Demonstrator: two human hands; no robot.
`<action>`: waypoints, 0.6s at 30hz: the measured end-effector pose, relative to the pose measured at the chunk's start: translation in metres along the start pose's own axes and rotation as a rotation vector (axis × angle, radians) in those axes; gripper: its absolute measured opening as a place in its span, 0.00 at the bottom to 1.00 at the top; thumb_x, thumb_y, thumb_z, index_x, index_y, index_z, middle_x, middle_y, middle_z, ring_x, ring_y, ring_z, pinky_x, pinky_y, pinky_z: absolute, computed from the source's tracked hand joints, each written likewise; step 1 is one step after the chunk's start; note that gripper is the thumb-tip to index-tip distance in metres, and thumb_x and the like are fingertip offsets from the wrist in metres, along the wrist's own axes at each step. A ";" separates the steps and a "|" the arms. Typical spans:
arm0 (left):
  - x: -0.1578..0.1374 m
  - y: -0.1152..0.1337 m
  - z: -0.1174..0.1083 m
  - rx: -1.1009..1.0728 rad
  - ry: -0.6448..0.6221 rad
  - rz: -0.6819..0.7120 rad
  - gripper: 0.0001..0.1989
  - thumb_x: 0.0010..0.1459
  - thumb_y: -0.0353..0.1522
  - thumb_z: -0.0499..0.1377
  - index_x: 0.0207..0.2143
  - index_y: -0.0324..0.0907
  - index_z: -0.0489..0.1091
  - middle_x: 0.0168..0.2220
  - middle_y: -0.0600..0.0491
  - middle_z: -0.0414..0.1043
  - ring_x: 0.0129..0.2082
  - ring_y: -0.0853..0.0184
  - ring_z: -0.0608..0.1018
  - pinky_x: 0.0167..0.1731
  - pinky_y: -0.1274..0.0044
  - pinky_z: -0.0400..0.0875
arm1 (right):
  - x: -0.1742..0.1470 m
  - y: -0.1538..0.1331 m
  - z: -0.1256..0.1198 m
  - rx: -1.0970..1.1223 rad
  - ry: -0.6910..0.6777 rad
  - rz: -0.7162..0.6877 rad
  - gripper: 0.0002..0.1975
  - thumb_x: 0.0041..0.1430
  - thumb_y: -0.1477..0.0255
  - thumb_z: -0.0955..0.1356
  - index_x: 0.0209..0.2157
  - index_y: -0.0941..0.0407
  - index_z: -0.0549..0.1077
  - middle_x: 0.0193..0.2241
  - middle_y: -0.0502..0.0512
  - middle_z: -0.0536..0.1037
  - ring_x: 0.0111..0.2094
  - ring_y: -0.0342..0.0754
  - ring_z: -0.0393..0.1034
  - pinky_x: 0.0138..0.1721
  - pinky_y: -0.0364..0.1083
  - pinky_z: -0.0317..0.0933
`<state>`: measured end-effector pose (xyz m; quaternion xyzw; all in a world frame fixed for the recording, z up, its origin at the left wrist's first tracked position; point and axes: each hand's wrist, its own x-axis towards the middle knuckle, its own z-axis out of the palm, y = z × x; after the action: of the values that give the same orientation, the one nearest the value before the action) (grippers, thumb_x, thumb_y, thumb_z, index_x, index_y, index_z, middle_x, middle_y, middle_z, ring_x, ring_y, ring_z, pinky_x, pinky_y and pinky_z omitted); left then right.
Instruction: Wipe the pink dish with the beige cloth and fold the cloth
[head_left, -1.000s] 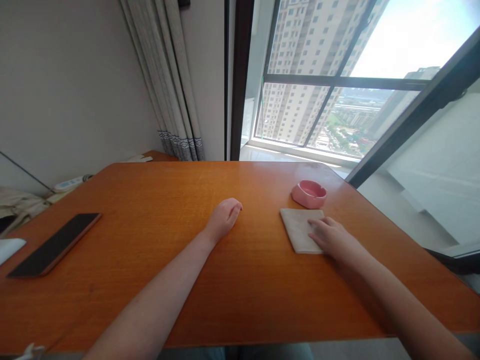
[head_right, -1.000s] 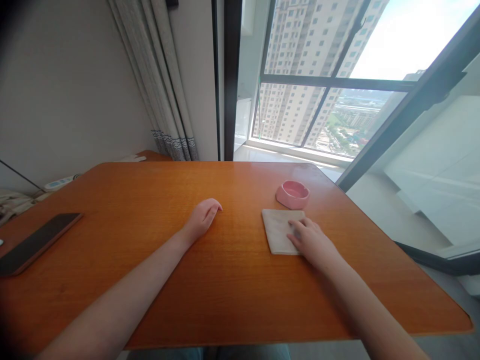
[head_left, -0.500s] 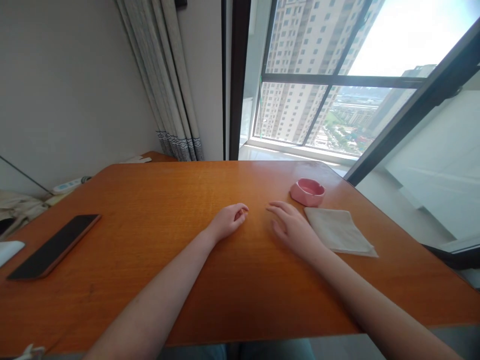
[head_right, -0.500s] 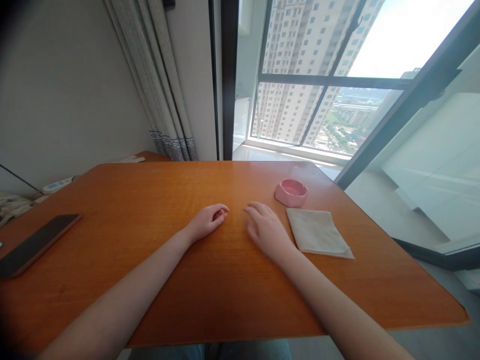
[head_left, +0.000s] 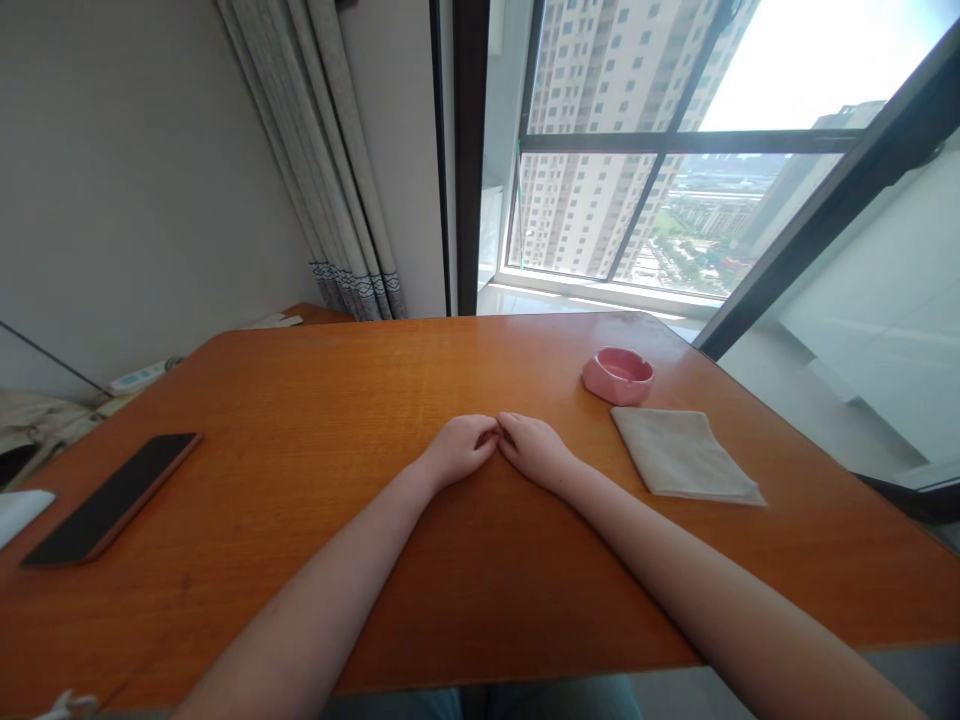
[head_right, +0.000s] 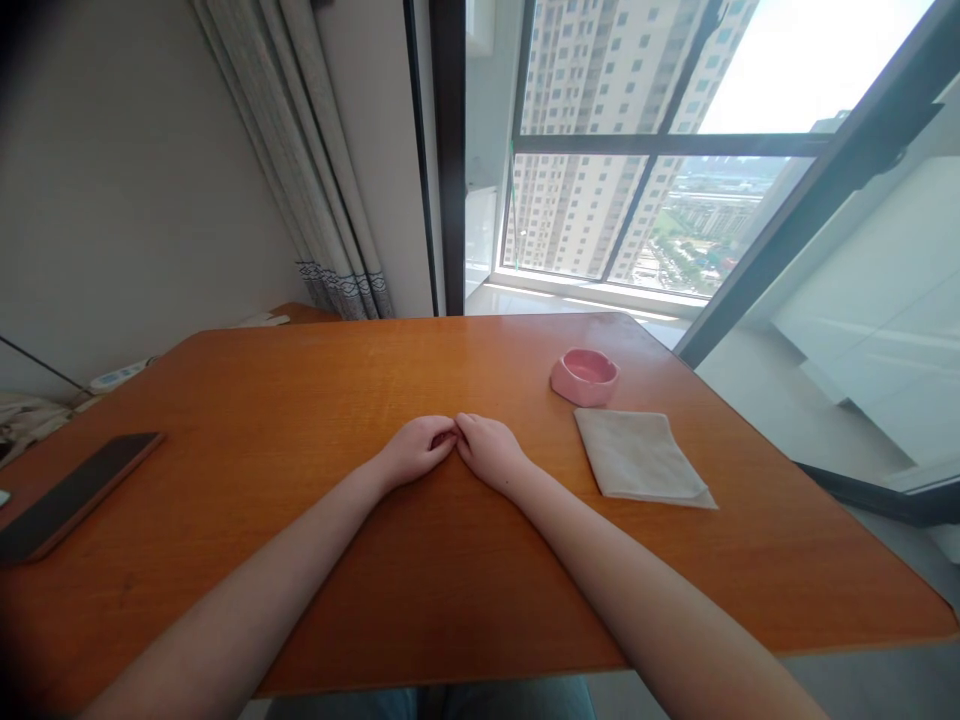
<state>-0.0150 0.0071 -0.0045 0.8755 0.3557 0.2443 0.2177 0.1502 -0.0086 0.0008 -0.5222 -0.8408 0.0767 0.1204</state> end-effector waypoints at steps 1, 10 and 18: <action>0.000 0.000 0.000 -0.001 -0.002 -0.002 0.07 0.56 0.29 0.50 0.26 0.41 0.64 0.26 0.54 0.69 0.27 0.69 0.69 0.28 0.78 0.59 | 0.000 0.000 0.000 0.000 -0.003 -0.001 0.05 0.61 0.73 0.60 0.34 0.56 0.67 0.33 0.54 0.75 0.33 0.45 0.68 0.33 0.42 0.53; 0.001 0.001 -0.001 -0.024 -0.001 -0.004 0.07 0.55 0.28 0.50 0.28 0.41 0.66 0.28 0.53 0.70 0.29 0.68 0.70 0.31 0.77 0.60 | 0.001 0.000 -0.003 0.016 -0.008 -0.006 0.06 0.62 0.72 0.60 0.33 0.56 0.67 0.32 0.53 0.74 0.32 0.45 0.67 0.33 0.42 0.53; 0.000 0.002 -0.002 -0.044 -0.015 -0.030 0.09 0.53 0.26 0.50 0.31 0.41 0.69 0.32 0.51 0.73 0.32 0.66 0.72 0.34 0.77 0.64 | 0.001 0.000 -0.002 0.027 0.001 -0.005 0.07 0.62 0.71 0.60 0.34 0.56 0.67 0.32 0.53 0.74 0.32 0.45 0.67 0.33 0.42 0.54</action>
<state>-0.0152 0.0064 -0.0014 0.8669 0.3615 0.2422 0.2431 0.1503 -0.0083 0.0031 -0.5184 -0.8409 0.0876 0.1279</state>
